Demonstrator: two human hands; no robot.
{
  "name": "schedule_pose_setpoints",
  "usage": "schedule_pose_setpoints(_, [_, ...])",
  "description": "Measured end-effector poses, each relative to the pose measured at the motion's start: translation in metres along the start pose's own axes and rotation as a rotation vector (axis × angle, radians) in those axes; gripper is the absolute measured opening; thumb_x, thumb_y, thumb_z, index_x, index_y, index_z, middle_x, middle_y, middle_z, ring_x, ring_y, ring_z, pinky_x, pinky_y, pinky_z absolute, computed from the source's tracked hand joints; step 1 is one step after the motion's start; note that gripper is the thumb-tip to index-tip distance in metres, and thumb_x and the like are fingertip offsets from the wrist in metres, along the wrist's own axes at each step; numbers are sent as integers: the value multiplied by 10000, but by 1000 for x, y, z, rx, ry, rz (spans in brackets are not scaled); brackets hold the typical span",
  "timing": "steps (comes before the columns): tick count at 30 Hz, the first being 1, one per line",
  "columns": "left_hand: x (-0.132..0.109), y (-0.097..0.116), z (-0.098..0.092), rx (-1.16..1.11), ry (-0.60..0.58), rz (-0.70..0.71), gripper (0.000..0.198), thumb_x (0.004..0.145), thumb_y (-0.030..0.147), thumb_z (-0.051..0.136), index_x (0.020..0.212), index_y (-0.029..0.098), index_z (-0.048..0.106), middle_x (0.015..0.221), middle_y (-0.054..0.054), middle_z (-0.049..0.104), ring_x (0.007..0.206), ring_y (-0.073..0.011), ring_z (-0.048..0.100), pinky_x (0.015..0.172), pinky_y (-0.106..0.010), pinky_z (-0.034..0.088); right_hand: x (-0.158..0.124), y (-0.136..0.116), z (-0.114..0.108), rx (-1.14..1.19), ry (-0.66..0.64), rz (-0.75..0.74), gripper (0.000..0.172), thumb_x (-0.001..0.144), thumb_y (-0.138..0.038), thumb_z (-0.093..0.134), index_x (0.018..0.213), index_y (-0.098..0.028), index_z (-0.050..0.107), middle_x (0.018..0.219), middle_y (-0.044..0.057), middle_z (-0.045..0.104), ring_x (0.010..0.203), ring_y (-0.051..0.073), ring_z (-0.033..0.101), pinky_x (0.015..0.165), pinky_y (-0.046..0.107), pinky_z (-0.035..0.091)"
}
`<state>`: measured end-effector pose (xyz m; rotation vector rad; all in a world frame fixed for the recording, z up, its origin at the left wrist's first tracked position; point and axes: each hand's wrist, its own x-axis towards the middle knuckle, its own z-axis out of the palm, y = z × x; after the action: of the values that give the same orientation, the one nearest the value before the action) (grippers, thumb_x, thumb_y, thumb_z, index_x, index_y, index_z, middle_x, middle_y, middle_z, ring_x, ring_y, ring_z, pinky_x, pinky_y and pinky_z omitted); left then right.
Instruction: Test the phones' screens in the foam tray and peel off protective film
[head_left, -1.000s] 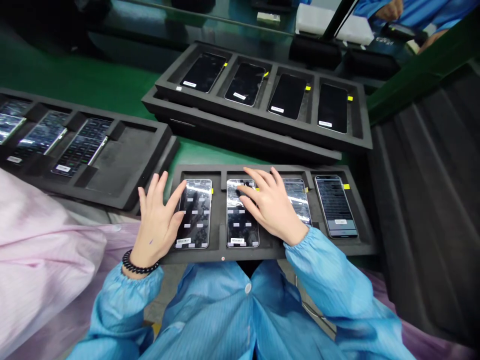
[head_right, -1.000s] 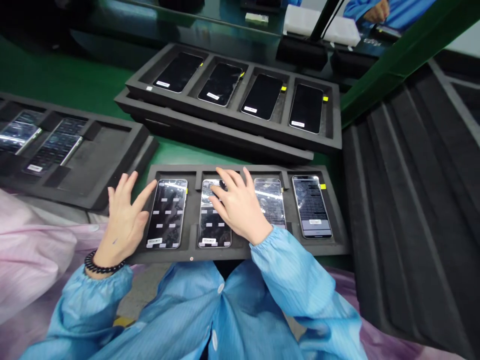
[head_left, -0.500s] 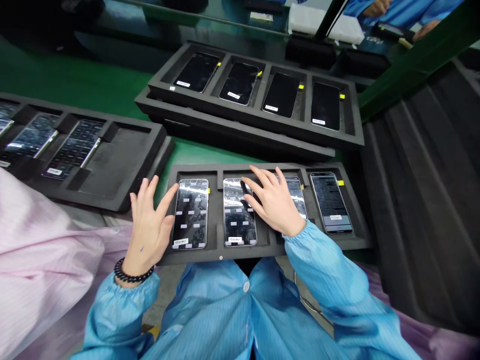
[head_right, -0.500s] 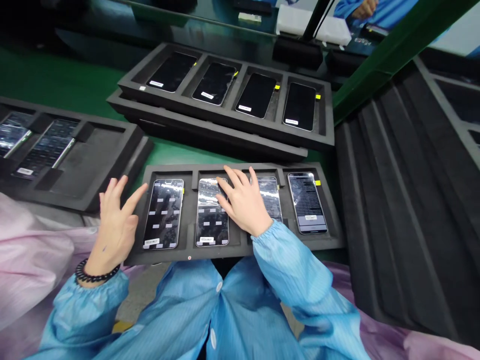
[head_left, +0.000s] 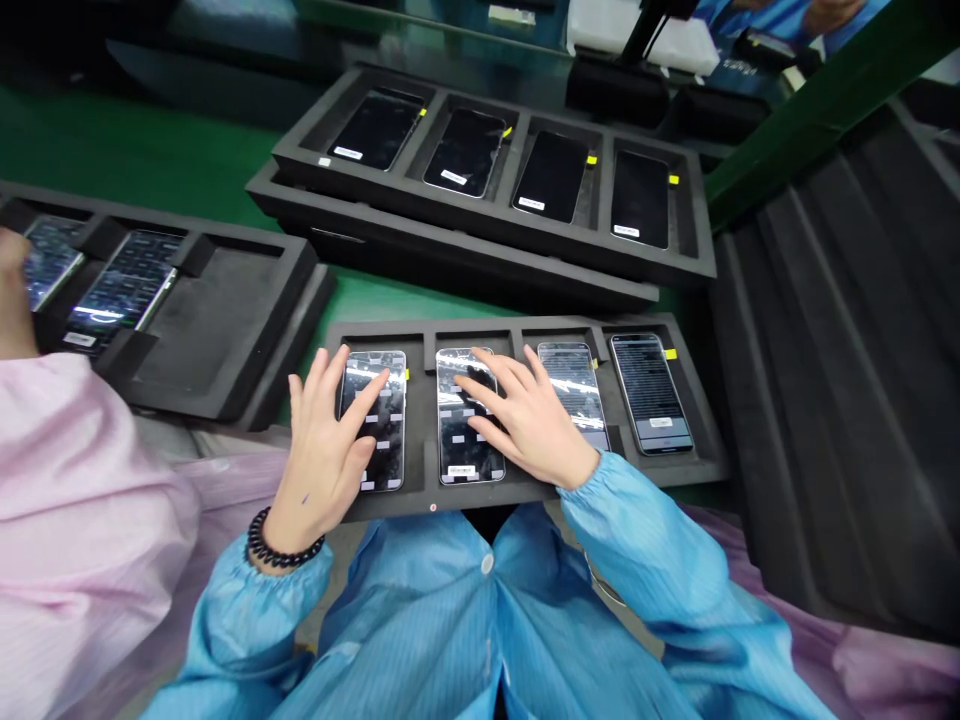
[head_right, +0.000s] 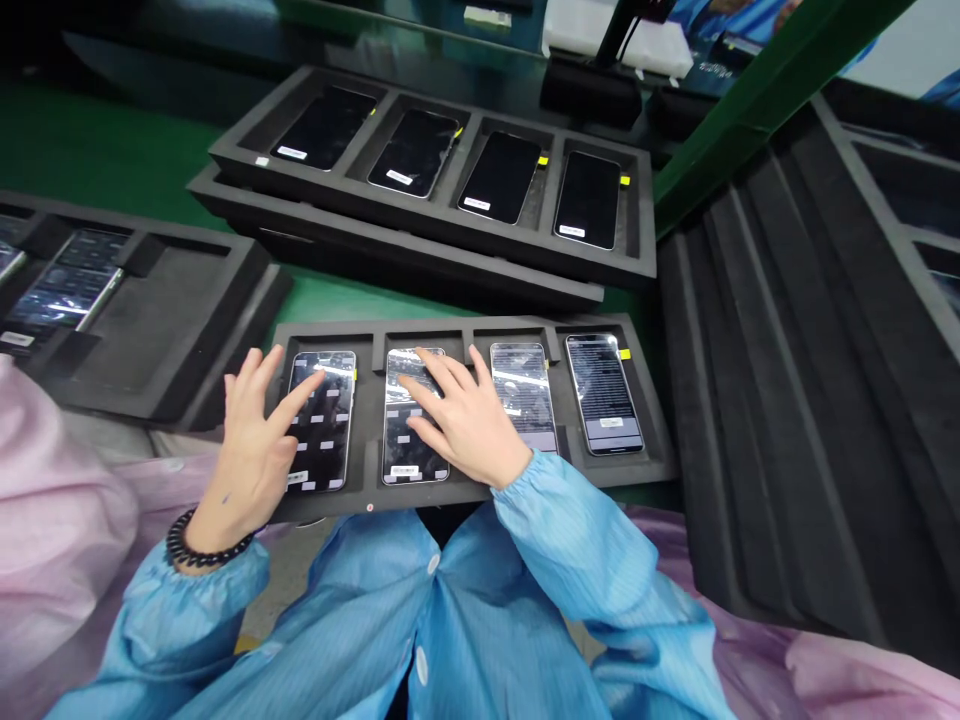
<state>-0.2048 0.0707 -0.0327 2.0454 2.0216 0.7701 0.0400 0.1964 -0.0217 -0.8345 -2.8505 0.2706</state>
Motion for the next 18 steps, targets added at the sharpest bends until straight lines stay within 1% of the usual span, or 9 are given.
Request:
schedule_pose_setpoints(2, [-2,3,0,0,-12,26,570,1033,522,202,1570,368,316,1721,-6,59,1587,-352,30,1264,-642,-25,4,-4,1,-12,-13,-40,409,1048,-392,431,1381,-219,593,1594,152,415,1418,306,436,1218,660,255])
schedule_pose_setpoints(6, [-6,12,0,-6,-75,132,556,1035,515,206,1546,373,372,1722,3,54,1586,-351,38,1263,-642,-23,5,-12,1,22,-3,-137,382,1043,-397,449,1333,-225,629,1572,140,452,1414,289,449,1235,656,228])
schedule_pose_setpoints(8, [-5,11,0,9,-62,122,555,1037,505,205,1539,357,392,1720,-11,78,1586,-349,52,1263,-646,-16,1,-15,2,47,0,-164,371,1047,-395,443,1300,-221,650,1561,136,468,1407,281,459,1239,655,225])
schedule_pose_setpoints(11, [1,3,-2,82,-5,20,547,1038,479,240,1522,313,434,1715,-49,112,1584,-364,59,1260,-662,-10,-6,-14,1,72,34,-135,373,1052,-377,429,1298,-204,650,1549,145,482,1387,283,479,1229,654,252])
schedule_pose_setpoints(14, [9,-8,-6,146,0,-61,517,1036,438,287,1486,287,492,1711,-71,129,1582,-377,59,1254,-679,0,-14,-9,-3,85,88,-84,376,1055,-364,421,1292,-193,657,1522,155,510,1356,297,507,1208,652,294])
schedule_pose_setpoints(16, [13,-10,-7,155,-10,-61,496,1037,407,302,1470,286,511,1711,-68,132,1584,-369,58,1254,-681,7,-21,-6,-5,85,115,-52,359,1055,-348,422,1229,-191,693,1497,153,536,1343,297,517,1208,646,297])
schedule_pose_setpoints(18, [15,-6,-6,145,-28,4,478,1036,386,319,1461,293,518,1713,-56,123,1585,-358,58,1257,-678,20,-27,-4,-5,83,131,-21,347,1056,-335,422,1146,-198,727,1481,143,553,1337,288,522,1212,635,293])
